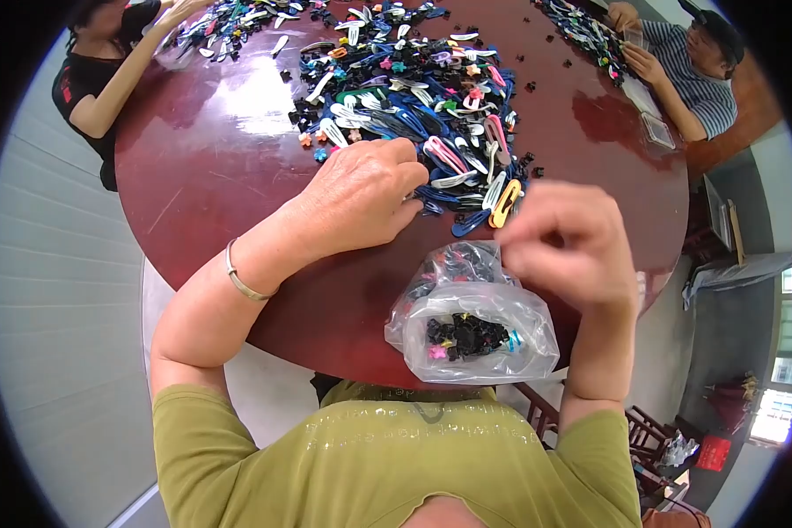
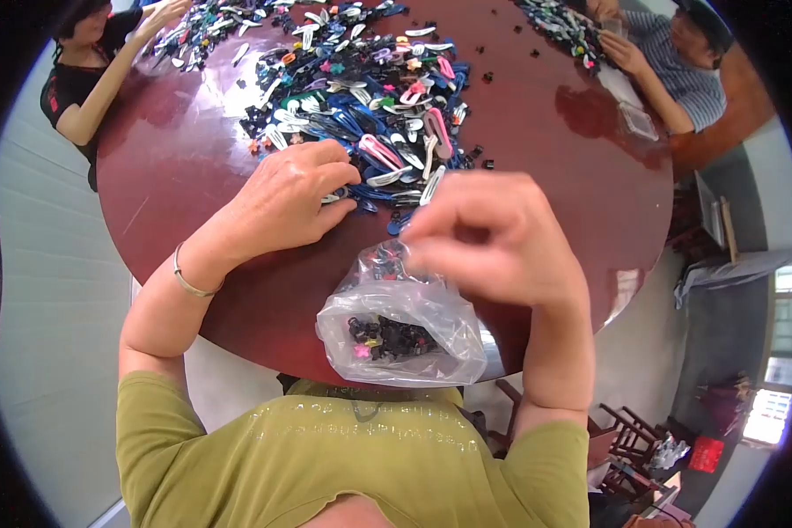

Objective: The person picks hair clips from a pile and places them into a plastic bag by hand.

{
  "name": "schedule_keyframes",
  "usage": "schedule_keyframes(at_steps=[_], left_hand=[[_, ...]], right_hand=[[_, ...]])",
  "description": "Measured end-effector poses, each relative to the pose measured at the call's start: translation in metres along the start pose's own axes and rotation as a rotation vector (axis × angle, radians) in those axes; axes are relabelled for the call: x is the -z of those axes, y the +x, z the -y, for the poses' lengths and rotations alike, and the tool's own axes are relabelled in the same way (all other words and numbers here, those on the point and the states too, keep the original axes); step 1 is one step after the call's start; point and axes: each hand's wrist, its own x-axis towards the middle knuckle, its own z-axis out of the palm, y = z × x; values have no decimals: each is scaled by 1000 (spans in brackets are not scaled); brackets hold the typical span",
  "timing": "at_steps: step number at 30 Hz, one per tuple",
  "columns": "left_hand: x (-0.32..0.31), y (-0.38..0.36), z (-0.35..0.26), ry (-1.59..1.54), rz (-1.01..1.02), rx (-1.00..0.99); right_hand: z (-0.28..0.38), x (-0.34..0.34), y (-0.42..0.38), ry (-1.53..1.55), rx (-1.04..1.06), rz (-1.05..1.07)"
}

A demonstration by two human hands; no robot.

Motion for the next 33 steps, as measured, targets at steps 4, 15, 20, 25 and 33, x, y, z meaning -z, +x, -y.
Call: schedule_keyframes(at_steps=[4, 15, 20, 25, 33], left_hand=[[-3, 0, 0, 5, -29, 0], [4, 0, -2, 9, -13, -13], [2, -1, 1, 6, -7, -20], [-5, -1, 2, 34, -68, -56], [-7, 1, 3, 0, -91, -102]], right_hand=[[-28, -16, 8, -355, -128, -36], [-30, -25, 15, -316, -188, -25], [-2, -2, 1, 349, -88, 82], [14, -1, 3, 190, 31, 244], [-49, -47, 20, -339, 39, -86]])
